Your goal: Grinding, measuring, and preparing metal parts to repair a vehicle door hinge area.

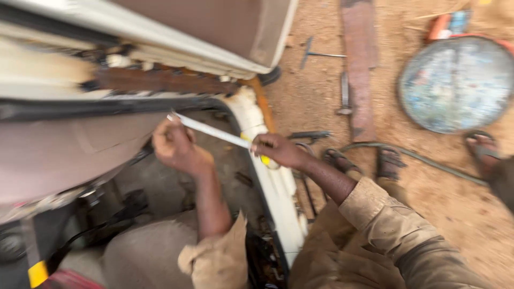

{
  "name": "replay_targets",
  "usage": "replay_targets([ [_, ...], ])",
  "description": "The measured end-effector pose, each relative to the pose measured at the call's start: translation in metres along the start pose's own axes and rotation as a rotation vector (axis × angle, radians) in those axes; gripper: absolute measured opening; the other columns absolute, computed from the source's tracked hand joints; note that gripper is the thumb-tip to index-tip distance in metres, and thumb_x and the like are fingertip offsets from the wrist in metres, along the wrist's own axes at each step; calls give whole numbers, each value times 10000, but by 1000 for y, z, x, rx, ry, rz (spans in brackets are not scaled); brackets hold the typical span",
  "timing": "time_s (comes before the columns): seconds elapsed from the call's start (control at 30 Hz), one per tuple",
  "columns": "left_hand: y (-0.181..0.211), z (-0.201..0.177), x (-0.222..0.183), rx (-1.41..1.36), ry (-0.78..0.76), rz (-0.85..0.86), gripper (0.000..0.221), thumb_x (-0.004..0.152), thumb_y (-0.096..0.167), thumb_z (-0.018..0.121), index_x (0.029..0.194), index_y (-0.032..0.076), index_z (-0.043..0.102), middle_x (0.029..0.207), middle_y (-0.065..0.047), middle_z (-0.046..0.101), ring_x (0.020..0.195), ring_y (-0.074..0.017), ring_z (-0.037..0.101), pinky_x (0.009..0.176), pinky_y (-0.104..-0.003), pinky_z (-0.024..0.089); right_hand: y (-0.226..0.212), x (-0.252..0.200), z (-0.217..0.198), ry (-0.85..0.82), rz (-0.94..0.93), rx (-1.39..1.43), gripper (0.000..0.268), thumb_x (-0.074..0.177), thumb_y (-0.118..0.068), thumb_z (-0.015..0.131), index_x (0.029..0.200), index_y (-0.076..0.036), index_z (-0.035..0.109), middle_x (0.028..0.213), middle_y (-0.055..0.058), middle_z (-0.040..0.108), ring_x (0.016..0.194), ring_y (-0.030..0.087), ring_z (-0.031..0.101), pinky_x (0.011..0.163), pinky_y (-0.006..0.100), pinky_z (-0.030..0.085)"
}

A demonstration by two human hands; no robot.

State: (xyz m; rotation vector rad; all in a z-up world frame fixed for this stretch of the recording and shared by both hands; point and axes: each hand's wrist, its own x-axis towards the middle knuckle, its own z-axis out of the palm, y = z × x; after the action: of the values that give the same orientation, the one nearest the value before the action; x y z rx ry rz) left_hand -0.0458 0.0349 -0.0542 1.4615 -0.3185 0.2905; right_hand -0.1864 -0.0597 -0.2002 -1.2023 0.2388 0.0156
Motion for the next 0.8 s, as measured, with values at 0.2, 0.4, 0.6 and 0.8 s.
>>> replay_targets([
  [0.2, -85, -43, -220, 261, -428, -601, 73, 926, 42, 698, 999, 36, 697, 898, -21, 693, 784, -87, 612, 698, -236, 499, 159, -130, -42, 61, 197, 125, 504, 1104, -489, 512, 1142, -14, 676, 1011, 88, 648, 960, 186, 602, 860, 377, 492],
  [0.4, -94, -29, -344, 429, -583, -671, 75, 902, 54, 705, 960, 8, 694, 965, -59, 720, 899, -139, 683, 781, -259, 547, 159, -207, -59, 246, 446, 441, 594, 1065, -481, 476, 1471, -47, 475, 1379, 145, 556, 1294, 250, 508, 1049, 390, 443],
  [0.6, -157, -17, -371, 208, -272, -1215, 156, 1001, 146, 610, 1083, 22, 659, 953, -93, 680, 826, -170, 640, 708, -305, 528, 159, -219, -133, 85, 453, 164, 694, 1021, -399, 512, 1605, -146, 233, 1491, 109, 459, 1355, 254, 484, 1087, 388, 468],
  [0.8, -203, 22, -405, -146, 8, -1380, 201, 953, 115, 524, 1123, 60, 616, 956, -125, 705, 838, -239, 720, 740, -381, 619, 255, -204, -279, 456, 682, -9, 481, 998, -325, 563, 1409, -78, 531, 1225, 158, 648, 1019, 253, 661, 837, 382, 575],
])
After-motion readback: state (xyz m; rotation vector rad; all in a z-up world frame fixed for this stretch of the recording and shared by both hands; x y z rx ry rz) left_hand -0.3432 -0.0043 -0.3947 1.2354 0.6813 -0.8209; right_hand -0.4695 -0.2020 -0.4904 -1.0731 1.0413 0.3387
